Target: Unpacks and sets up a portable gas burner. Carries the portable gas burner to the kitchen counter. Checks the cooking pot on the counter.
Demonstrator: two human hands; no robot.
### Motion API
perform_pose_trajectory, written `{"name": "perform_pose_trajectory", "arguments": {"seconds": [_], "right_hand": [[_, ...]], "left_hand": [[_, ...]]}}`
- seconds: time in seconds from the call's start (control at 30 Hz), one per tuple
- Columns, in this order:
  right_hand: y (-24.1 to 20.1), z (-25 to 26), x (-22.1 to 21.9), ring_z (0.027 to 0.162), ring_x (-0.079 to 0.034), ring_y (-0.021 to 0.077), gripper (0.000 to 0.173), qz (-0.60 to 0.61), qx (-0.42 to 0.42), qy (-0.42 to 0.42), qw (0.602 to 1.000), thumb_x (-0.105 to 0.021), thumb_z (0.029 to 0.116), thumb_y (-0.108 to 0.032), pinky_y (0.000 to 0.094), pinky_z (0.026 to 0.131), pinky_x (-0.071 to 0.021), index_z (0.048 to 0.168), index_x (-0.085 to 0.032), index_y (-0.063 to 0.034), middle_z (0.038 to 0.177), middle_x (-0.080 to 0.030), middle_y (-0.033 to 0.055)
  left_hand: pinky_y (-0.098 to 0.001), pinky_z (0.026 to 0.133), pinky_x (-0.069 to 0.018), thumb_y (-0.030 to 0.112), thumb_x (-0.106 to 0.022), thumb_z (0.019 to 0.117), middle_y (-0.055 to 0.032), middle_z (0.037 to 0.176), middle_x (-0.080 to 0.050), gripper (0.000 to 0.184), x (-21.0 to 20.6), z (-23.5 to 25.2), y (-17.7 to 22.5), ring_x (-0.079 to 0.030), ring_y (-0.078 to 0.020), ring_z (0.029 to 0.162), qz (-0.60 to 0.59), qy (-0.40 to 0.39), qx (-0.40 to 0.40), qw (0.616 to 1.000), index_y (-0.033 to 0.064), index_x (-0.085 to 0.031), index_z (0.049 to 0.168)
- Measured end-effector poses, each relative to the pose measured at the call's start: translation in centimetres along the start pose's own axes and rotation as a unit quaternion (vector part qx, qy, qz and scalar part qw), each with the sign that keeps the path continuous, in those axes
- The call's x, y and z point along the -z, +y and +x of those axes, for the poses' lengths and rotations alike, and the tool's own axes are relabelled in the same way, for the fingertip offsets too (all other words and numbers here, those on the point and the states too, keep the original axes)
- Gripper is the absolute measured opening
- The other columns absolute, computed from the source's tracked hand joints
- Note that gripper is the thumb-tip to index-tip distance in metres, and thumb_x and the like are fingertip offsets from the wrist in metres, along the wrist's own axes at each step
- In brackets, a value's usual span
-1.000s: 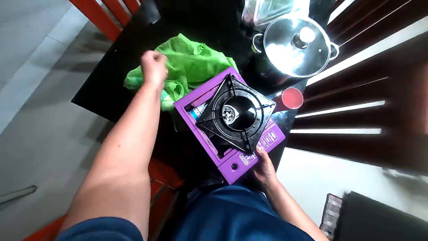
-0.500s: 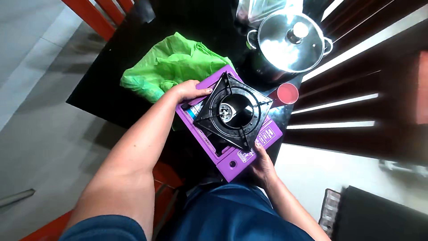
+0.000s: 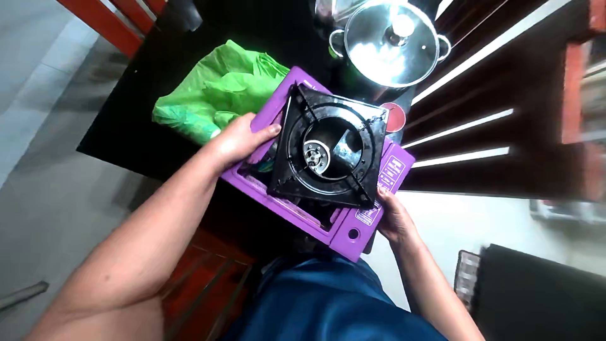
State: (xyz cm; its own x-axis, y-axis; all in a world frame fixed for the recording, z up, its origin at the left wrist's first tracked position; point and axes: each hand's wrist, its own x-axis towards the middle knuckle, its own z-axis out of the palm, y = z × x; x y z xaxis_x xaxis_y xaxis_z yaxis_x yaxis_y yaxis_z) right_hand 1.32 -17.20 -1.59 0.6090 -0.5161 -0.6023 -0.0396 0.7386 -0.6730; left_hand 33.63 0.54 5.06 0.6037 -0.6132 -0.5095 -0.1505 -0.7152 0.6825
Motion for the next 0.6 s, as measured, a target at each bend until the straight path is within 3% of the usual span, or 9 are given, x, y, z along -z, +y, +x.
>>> {"name": "perform_pose_trajectory", "arguments": {"seconds": [0.1,0.17,0.27,0.37,0.47,0.6], "right_hand": [[-0.3,-0.3,2.4,0.086,-0.075,0.0195,0.043,-0.018,-0.005,-0.003,1.0,-0.068,0.0896,-0.023,0.0393,0.078,-0.0649,0.123,-0.051,-0.002,0.096,-0.074,0.0118],[-0.6,-0.7,3.8,0.085,-0.075,0.0176,0.038,-0.041,-0.015,0.012,0.999,-0.063,0.0931,-0.024,0.0373,0.077,-0.0653,0.122,-0.051,-0.0031,0.095,-0.074,0.0098],[-0.8,-1.1,5.5,0.082,-0.075,0.0168,0.033,-0.072,-0.03,0.051,0.996,-0.057,0.0968,-0.026,0.0366,0.074,-0.0655,0.12,-0.055,-0.0034,0.093,-0.075,0.0091],[-0.5,-0.7,6.6,0.084,-0.075,0.0169,0.034,-0.095,-0.033,0.066,0.993,-0.05,0.1018,-0.026,0.0364,0.075,-0.0654,0.127,-0.051,-0.0036,0.096,-0.074,0.0095],[0.0,0.0,7.0,0.088,-0.075,0.0184,0.035,-0.104,-0.027,0.077,0.991,-0.044,0.1073,-0.025,0.037,0.078,-0.065,0.135,-0.045,-0.003,0.1,-0.073,0.0112],[0.4,0.9,7.3,0.088,-0.075,0.02,0.032,-0.107,-0.016,0.085,0.99,-0.043,0.1095,-0.022,0.038,0.078,-0.065,0.133,-0.048,-0.0007,0.1,-0.074,0.013]], "left_hand": [[-0.0527,0.078,-0.0573,0.042,-0.063,0.1016,-0.0186,0.099,-0.068,0.051,-3.4,-2.6,-2.2,-0.068,-0.0287,0.084,-0.054,0.009,0.027,0.998,0.0039,-0.052,0.134],[-0.0449,0.067,-0.0589,0.041,-0.064,0.1013,-0.0155,0.093,-0.068,0.051,-6.1,-4.2,-3.8,-0.067,-0.0235,0.072,-0.091,0.01,0.036,0.995,0.0055,-0.05,0.136],[-0.0418,0.072,-0.0596,0.038,-0.065,0.1008,-0.0146,0.098,-0.068,0.056,-9.4,-5.2,-5.6,-0.069,-0.0209,0.077,-0.149,-0.018,0.052,0.987,0.0065,-0.045,0.142],[-0.0412,0.075,-0.0597,0.037,-0.065,0.1012,-0.0151,0.1,-0.068,0.056,-11.7,-5.0,-6.8,-0.069,-0.0205,0.079,-0.175,-0.021,0.064,0.982,0.0063,-0.044,0.143],[-0.0414,0.076,-0.0587,0.038,-0.065,0.1012,-0.016,0.102,-0.067,0.057,-12.9,-4.2,-7.2,-0.068,-0.0208,0.08,-0.174,-0.017,0.073,0.982,0.0055,-0.044,0.143],[-0.044,0.078,-0.0584,0.039,-0.064,0.1017,-0.0174,0.101,-0.067,0.055,-13.8,-3.3,-7.8,-0.069,-0.0233,0.082,-0.172,-0.01,0.076,0.982,0.0046,-0.046,0.141]]}}
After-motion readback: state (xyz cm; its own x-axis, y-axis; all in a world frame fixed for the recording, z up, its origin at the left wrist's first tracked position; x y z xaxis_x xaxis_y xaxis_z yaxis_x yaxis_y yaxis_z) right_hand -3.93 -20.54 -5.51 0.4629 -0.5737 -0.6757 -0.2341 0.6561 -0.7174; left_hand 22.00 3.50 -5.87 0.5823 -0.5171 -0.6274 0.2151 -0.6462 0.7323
